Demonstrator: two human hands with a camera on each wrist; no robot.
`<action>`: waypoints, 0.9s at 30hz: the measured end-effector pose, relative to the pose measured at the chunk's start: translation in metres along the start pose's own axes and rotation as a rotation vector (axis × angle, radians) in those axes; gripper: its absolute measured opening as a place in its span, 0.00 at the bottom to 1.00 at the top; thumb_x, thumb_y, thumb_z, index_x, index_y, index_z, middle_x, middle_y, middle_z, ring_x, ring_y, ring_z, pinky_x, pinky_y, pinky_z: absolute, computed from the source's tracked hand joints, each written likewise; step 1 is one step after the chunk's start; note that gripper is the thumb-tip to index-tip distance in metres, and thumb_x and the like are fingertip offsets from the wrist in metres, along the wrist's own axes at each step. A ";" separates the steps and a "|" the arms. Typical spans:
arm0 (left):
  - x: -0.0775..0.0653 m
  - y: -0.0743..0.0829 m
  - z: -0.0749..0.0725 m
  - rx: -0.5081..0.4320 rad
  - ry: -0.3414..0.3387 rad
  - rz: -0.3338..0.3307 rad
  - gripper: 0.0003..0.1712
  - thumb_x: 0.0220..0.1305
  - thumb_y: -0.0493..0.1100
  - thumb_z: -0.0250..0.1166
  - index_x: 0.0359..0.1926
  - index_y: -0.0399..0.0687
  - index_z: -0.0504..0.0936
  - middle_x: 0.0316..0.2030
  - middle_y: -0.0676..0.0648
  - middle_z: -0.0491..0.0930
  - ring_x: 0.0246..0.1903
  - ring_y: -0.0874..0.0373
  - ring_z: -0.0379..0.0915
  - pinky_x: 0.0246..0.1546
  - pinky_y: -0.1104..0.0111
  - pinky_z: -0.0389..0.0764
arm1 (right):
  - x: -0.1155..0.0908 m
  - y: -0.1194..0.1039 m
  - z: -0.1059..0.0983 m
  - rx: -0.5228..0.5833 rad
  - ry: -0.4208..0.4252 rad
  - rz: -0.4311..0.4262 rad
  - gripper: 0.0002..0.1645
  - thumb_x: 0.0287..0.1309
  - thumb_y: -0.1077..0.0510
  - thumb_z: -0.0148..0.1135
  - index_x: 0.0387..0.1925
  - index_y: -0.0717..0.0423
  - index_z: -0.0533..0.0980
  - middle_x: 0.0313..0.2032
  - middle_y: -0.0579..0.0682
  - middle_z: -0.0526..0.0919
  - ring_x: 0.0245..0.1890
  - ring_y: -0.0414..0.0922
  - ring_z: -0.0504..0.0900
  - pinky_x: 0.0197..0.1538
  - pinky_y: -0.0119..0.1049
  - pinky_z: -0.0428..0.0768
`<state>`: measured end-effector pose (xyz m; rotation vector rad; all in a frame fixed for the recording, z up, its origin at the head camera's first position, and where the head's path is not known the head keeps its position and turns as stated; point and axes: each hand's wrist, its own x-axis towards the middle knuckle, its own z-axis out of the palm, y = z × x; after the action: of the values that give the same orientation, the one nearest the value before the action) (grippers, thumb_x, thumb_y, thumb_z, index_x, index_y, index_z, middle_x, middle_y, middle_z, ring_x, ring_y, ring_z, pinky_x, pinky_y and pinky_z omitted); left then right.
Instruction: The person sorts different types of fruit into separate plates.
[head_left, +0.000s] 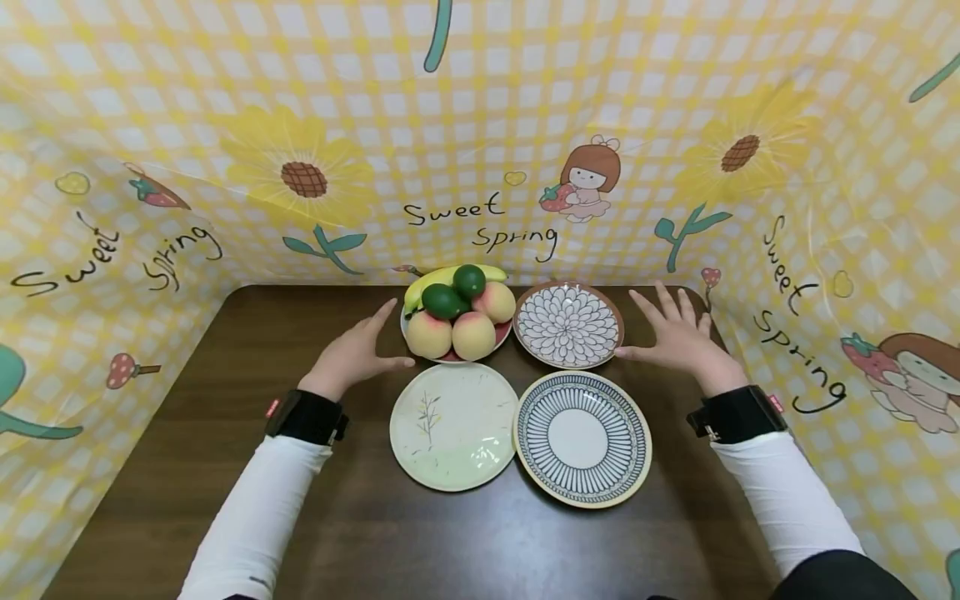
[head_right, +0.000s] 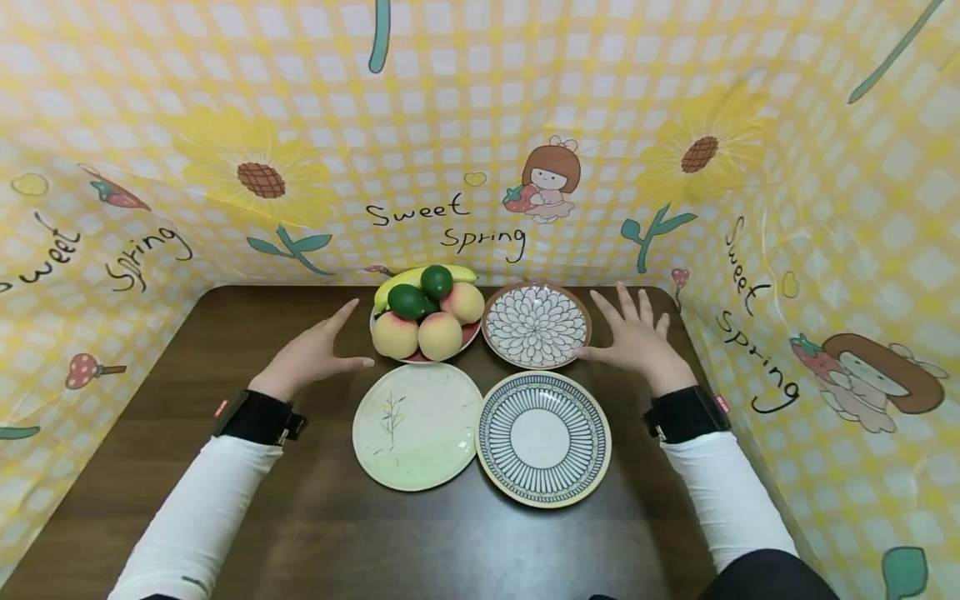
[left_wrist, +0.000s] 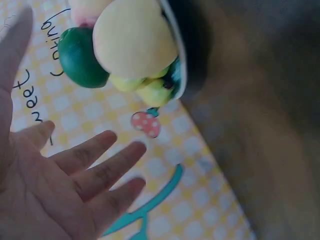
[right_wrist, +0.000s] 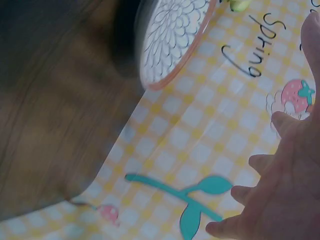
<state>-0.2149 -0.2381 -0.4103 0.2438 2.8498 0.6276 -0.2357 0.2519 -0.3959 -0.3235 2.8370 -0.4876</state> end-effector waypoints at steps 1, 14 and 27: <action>-0.004 -0.004 0.003 -0.042 -0.004 -0.018 0.61 0.65 0.61 0.69 0.83 0.49 0.40 0.75 0.26 0.58 0.73 0.27 0.58 0.69 0.35 0.66 | 0.005 -0.006 0.001 0.000 0.005 -0.014 0.64 0.61 0.30 0.64 0.83 0.42 0.38 0.81 0.65 0.26 0.78 0.75 0.24 0.68 0.84 0.34; -0.059 -0.034 0.069 -0.497 -0.167 -0.267 0.34 0.78 0.49 0.54 0.68 0.22 0.61 0.37 0.34 0.86 0.27 0.56 0.84 0.35 0.62 0.86 | 0.079 -0.109 0.020 0.043 0.048 -0.305 0.63 0.57 0.36 0.72 0.82 0.44 0.46 0.82 0.66 0.39 0.81 0.69 0.36 0.76 0.75 0.42; -0.079 -0.020 0.111 -0.617 -0.045 -0.344 0.16 0.68 0.35 0.64 0.51 0.31 0.70 0.20 0.48 0.75 0.16 0.62 0.71 0.19 0.72 0.78 | 0.143 -0.243 0.081 0.071 0.040 -0.506 0.46 0.69 0.45 0.64 0.79 0.56 0.56 0.78 0.68 0.56 0.79 0.64 0.57 0.76 0.58 0.65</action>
<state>-0.1146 -0.2288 -0.5035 -0.3188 2.4122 1.3339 -0.3063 -0.0322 -0.4132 -1.0366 2.7501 -0.6912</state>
